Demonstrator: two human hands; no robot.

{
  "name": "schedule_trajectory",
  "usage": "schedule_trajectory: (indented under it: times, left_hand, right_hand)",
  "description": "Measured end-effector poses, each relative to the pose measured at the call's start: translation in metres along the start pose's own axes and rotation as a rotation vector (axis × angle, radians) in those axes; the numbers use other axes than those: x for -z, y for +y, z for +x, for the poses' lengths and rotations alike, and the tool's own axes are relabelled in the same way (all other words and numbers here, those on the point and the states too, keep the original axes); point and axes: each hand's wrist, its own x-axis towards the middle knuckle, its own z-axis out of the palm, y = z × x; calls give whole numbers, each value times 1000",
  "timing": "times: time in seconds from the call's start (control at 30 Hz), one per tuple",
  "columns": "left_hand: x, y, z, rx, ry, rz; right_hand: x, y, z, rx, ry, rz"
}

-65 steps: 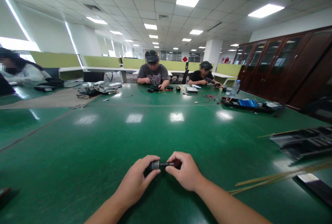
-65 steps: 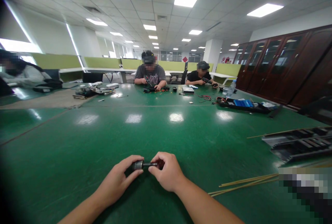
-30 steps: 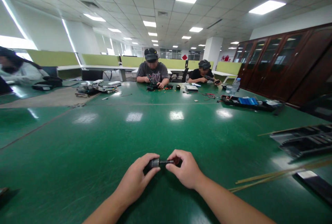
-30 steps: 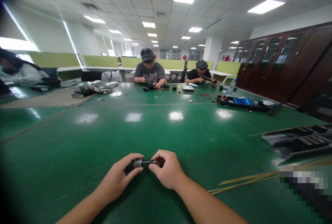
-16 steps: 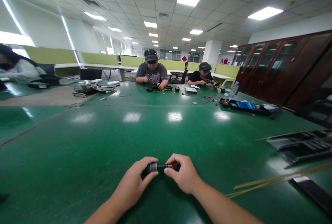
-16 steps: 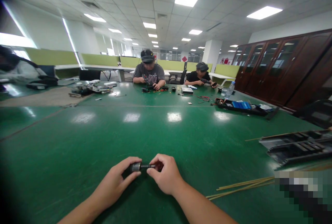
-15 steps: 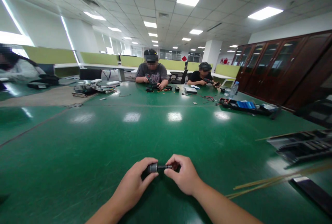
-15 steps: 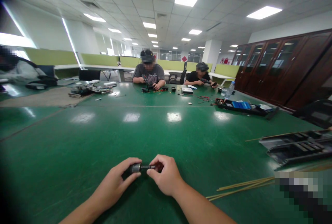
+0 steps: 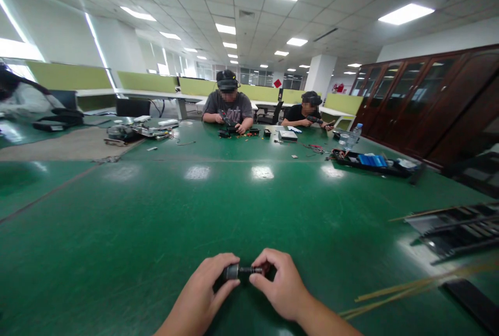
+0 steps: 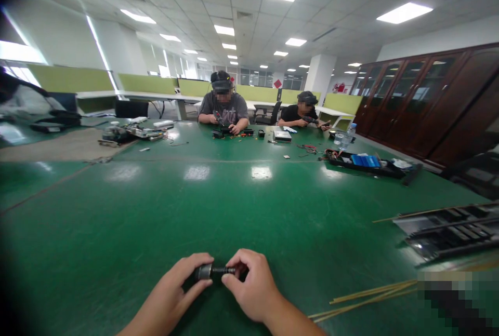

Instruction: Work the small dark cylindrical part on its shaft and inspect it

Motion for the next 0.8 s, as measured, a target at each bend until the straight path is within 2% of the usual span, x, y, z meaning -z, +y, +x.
schedule_trajectory:
  times: [0.13, 0.33, 0.8]
  left_hand:
    - [0, -3, -1, -46, 20, 27]
    - [9, 0, -9, -80, 53, 78]
    - [6, -2, -10, -28, 59, 42]
  right_hand:
    - [-1, 0, -2, 4, 22, 2]
    - [-7, 2, -2, 50, -11, -14]
    - [-9, 8, 0, 28, -18, 19]
